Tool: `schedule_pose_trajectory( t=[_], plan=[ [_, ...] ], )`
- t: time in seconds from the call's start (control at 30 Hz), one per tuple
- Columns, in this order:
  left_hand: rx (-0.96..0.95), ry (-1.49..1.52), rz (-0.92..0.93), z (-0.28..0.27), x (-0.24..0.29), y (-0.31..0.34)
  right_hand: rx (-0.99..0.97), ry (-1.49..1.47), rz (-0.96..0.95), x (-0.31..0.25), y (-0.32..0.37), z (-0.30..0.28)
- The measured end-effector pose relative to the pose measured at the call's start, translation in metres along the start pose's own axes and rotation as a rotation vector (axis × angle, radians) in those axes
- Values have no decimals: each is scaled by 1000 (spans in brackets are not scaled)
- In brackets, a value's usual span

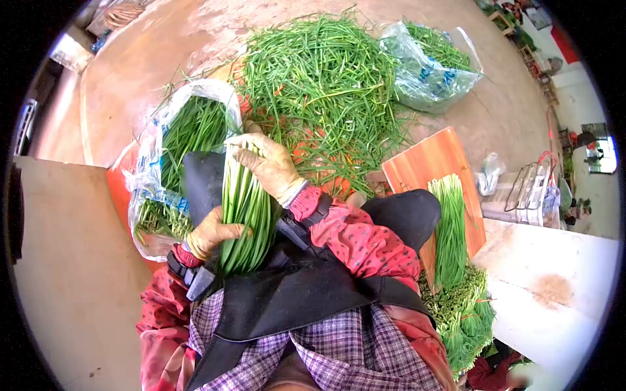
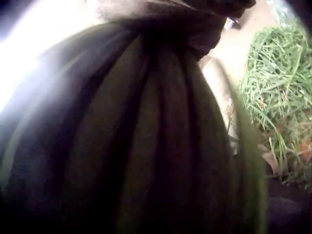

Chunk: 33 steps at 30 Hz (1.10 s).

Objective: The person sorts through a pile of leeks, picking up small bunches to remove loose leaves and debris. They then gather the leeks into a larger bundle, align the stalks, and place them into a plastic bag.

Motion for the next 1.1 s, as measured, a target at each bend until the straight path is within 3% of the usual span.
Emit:
schedule_pose_trajectory(
  t=[0.13,0.23,0.33,0.43,0.5,0.57,0.63,0.7,0.77,0.8,0.83,0.9,0.97,1.03,1.1],
  plan=[
    [23,60,142,-7,32,-21,-56,92,-46,2,10,1],
    [7,147,52,-6,22,-34,18,404,-286,-17,10,-6],
    [-24,48,-37,-4,17,-36,-34,652,-449,-36,12,2],
    [-14,0,-25,-11,8,-49,-168,604,-218,-14,12,3],
    [-78,-52,94,-4,17,-58,-288,596,-246,4,15,6],
    [-114,122,-55,2,7,-58,-297,383,-135,2,14,2],
    [-151,207,17,17,23,-57,-172,316,-88,-6,9,-27],
    [-129,171,16,7,22,-57,52,454,81,6,12,-88],
    [-137,152,20,-13,11,-63,216,496,406,44,39,-151],
    [-135,142,28,-12,12,-62,186,581,568,64,54,-168],
    [-131,135,42,-9,15,-62,281,398,765,88,82,-176],
    [-144,149,15,5,22,-60,-93,174,812,100,99,-134],
    [-136,165,22,19,31,-57,-77,-162,702,114,96,-103],
    [-139,171,15,13,29,-58,-48,82,558,84,87,-93],
    [-88,122,19,-7,19,-64,36,81,470,78,82,-92]
  ],
)
Point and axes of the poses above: each hand's wrist, its own y-axis away from the middle knuckle, its own z-axis out of the palm, x = y × z, the point moved 10 cm from there along -y, towards the middle knuckle, and after that the axes turned 1 degree about z, right-handed, at the moved point
